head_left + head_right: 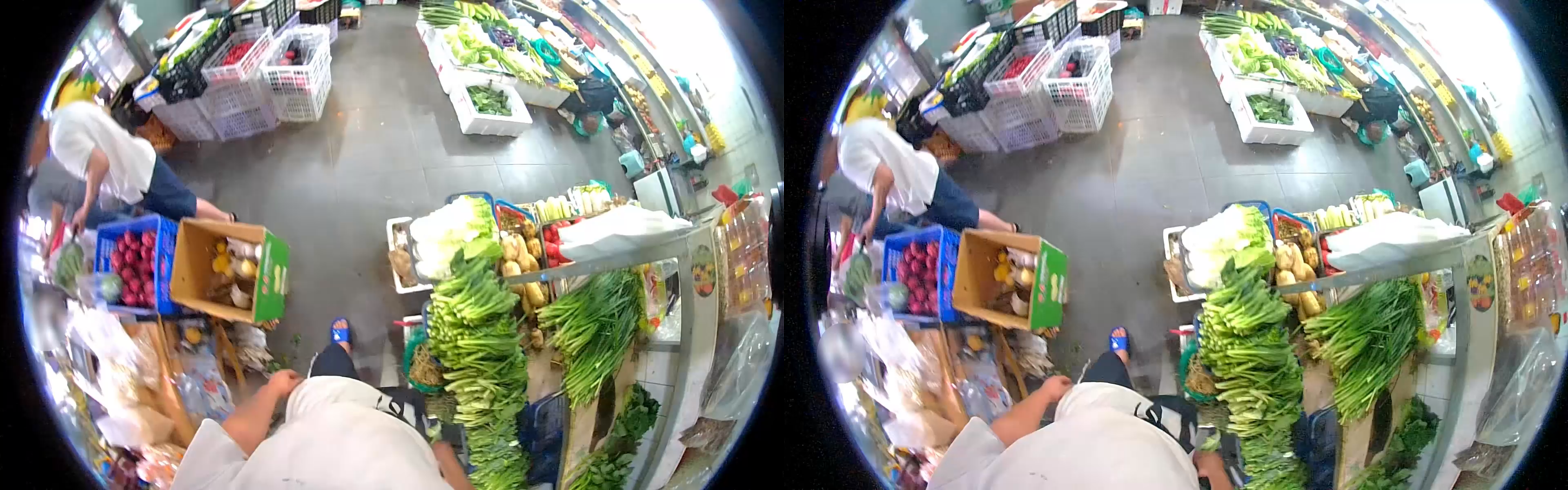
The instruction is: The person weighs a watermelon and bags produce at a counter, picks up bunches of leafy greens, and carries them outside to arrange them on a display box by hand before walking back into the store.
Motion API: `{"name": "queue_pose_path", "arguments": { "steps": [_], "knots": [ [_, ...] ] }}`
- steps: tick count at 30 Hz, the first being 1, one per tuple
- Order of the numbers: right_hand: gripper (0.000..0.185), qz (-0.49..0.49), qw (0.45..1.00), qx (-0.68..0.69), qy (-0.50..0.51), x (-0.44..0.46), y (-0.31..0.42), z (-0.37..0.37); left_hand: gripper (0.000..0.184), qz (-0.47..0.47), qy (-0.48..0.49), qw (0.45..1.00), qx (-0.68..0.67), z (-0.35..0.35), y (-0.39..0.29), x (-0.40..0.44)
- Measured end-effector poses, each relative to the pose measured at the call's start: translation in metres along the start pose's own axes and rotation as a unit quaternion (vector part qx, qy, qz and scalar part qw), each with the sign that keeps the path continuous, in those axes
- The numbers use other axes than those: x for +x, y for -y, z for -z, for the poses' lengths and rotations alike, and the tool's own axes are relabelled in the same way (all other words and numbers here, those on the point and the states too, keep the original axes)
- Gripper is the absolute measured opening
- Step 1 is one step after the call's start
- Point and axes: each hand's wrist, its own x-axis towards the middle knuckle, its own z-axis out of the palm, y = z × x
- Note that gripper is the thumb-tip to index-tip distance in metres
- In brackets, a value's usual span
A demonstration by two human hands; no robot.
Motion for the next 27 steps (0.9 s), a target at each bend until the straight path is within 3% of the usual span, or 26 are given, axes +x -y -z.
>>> {"name": "queue_pose_path", "arguments": {
  "steps": [2,3,4,5,7,10,12,14,15,17,19,21,23,27],
  "knots": [
    [0.042,0.039,0.987,-0.009,-0.153,0.014,0.125,0.052,0.045,0.041,-0.076,0.988,-0.127,0.091,0.001,0.03],
    [0.046,0.104,0.974,0.104,-0.171,-0.003,0.192,0.088,0.044,0.019,-0.134,0.984,-0.118,0.134,0.011,0.054],
    [0.045,0.167,0.94,0.101,-0.282,0.03,0.22,0.092,0.042,0.05,-0.191,0.967,-0.159,0.171,0.02,0.082],
    [0.041,0.293,0.875,0.064,-0.38,0.045,0.263,0.113,0.039,0.033,-0.227,0.961,-0.153,0.213,0.022,0.104],
    [0.049,0.168,0.936,0.219,-0.217,0.044,0.345,0.153,0.036,-0.017,-0.265,0.908,-0.324,0.277,0.027,0.147],
    [0.04,0.204,0.913,0.289,-0.201,0.044,0.448,0.193,0.035,0.034,-0.271,0.878,-0.392,0.35,-0.037,0.158],
    [0.039,0.236,0.91,0.269,-0.21,0.07,0.502,0.209,0.036,0.024,-0.229,0.899,-0.372,0.367,-0.054,0.185],
    [0.039,0.248,0.921,0.23,-0.194,0.111,0.555,0.226,0.037,0.004,-0.216,0.95,-0.224,0.367,-0.063,0.209],
    [0.039,0.246,0.925,0.219,-0.188,0.12,0.583,0.241,0.039,0.011,-0.201,0.976,-0.087,0.373,-0.092,0.195],
    [0.039,0.28,0.916,0.225,-0.179,0.144,0.641,0.281,0.04,0.07,-0.097,0.993,0.0,0.388,-0.141,0.18],
    [0.037,0.285,0.915,0.19,-0.213,0.154,0.706,0.339,0.04,0.063,-0.076,0.995,-0.001,0.393,-0.157,0.198],
    [0.036,0.329,0.896,0.221,-0.199,0.175,0.754,0.401,0.04,0.065,-0.06,0.996,-0.033,0.392,-0.156,0.229],
    [0.036,0.343,0.856,0.287,-0.258,0.173,0.805,0.471,0.041,0.073,-0.049,0.994,-0.06,0.406,-0.172,0.265],
    [0.033,0.32,0.852,0.296,-0.289,0.207,0.868,0.592,0.041,0.053,-0.048,0.992,-0.104,0.446,-0.217,0.365]
  ]
}}
